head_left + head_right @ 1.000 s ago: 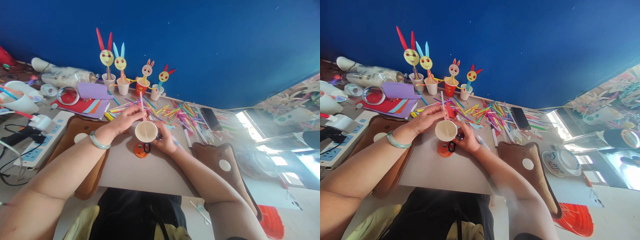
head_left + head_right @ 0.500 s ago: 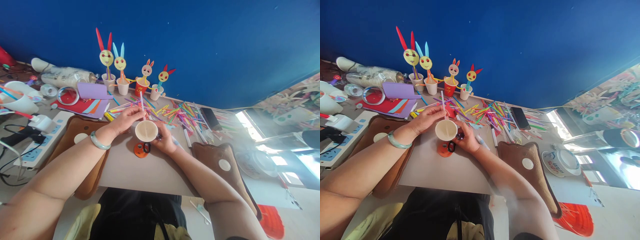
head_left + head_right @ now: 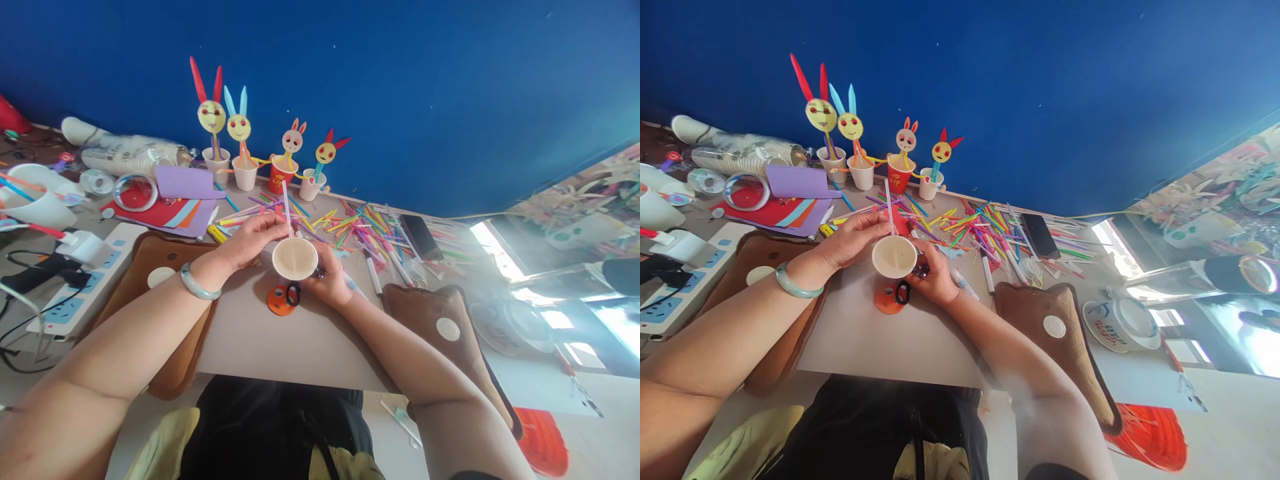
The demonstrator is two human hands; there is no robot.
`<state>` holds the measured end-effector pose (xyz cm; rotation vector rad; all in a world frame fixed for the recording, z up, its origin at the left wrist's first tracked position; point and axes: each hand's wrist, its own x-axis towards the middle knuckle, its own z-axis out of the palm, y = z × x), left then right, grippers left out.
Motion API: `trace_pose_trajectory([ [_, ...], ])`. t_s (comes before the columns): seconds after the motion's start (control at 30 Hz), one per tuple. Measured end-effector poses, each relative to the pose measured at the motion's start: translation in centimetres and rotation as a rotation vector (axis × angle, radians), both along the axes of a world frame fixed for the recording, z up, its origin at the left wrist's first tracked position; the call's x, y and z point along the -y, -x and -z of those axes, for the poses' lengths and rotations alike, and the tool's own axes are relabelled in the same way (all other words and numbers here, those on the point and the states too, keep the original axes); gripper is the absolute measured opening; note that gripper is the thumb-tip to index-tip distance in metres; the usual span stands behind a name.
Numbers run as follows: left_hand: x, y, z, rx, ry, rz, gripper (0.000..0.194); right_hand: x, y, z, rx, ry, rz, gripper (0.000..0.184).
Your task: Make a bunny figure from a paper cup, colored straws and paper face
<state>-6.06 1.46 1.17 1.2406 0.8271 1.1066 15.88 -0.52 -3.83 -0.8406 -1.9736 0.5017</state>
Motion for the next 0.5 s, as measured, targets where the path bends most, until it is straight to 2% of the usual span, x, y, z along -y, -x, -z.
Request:
trace_pose_trajectory([
  [0.13, -0.1, 0.2, 0.3, -0.055, -0.01, -0.008, 0.033, -0.1, 0.0, 0.0, -0.011, -0.004, -0.006, 0.058],
  [0.27, -0.1, -0.1, 0.2, -0.095, -0.077, -0.035, 0.039, -0.2, 0.0, 0.1, -0.038, 0.009, 0.046, 0.059],
  [0.37, 0.4, -0.3, -0.1, -0.127, -0.251, -0.161, 0.039, -0.4, -0.2, 0.1, -0.078, -0.034, 0.105, 0.055],
  [0.43, 0.9, -0.3, -0.4, -0.216, -0.417, -0.298, 0.037, -0.5, -0.2, 0.1, -0.094, -0.063, 0.151, 0.052],
  [0.5, 1.4, -0.1, -0.6, -0.351, -0.613, -0.372, 0.034, -0.6, -0.2, 0.2, -0.111, -0.076, 0.193, 0.052],
])
